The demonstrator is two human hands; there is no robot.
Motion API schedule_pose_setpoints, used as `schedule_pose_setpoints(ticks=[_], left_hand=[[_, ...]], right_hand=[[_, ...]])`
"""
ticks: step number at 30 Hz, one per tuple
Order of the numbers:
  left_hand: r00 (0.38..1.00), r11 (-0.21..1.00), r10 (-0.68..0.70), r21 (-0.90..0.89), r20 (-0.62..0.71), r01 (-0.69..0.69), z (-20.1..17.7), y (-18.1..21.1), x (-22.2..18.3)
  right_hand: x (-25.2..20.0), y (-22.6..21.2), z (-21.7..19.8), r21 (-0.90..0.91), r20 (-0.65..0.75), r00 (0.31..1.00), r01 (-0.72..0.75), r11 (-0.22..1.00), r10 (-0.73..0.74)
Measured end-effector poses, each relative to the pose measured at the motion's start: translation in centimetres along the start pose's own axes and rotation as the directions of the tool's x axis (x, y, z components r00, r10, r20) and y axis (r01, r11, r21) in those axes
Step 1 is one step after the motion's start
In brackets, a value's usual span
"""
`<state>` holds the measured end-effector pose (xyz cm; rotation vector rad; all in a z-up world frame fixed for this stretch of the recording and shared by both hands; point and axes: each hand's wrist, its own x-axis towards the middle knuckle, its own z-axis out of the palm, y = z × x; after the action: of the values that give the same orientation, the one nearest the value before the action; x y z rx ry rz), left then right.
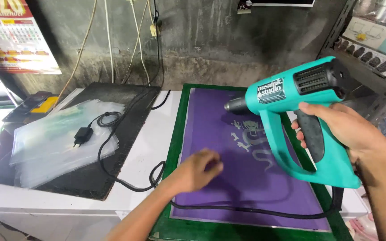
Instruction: Using a heat gun to dry the emulsion on a screen printing frame and then rubbing the surface with hands to check dryness.
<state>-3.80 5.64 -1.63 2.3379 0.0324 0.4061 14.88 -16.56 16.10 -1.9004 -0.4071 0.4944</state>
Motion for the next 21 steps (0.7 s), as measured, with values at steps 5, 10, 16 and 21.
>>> schedule_pose_setpoints(ticks=[5, 10, 16, 21], left_hand=[[0.840, 0.995, -0.064, 0.098, 0.538, 0.013, -1.6, -1.7, -4.7], [0.773, 0.944, -0.326, 0.227, 0.545, 0.238, -5.2, -1.7, -7.7], [0.847, 0.941, -0.159, 0.336, 0.508, -0.025, -1.6, -3.0, -7.8], [0.839, 0.948, -0.169, 0.318, 0.518, -0.006, -2.9, -2.3, -8.2]], right_hand=[[0.4, 0.1, 0.8, 0.139, -0.008, 0.995, 0.103, 0.985, -0.103], [4.2, 1.3, 0.1, 0.241, -0.053, 0.990, 0.140, 0.960, -0.131], [4.5, 1.1, -0.8, 0.340, 0.046, 0.984, 0.149, 0.929, -0.174], [4.0, -0.4, 0.7, 0.292, -0.024, 0.989, 0.144, 0.945, -0.143]])
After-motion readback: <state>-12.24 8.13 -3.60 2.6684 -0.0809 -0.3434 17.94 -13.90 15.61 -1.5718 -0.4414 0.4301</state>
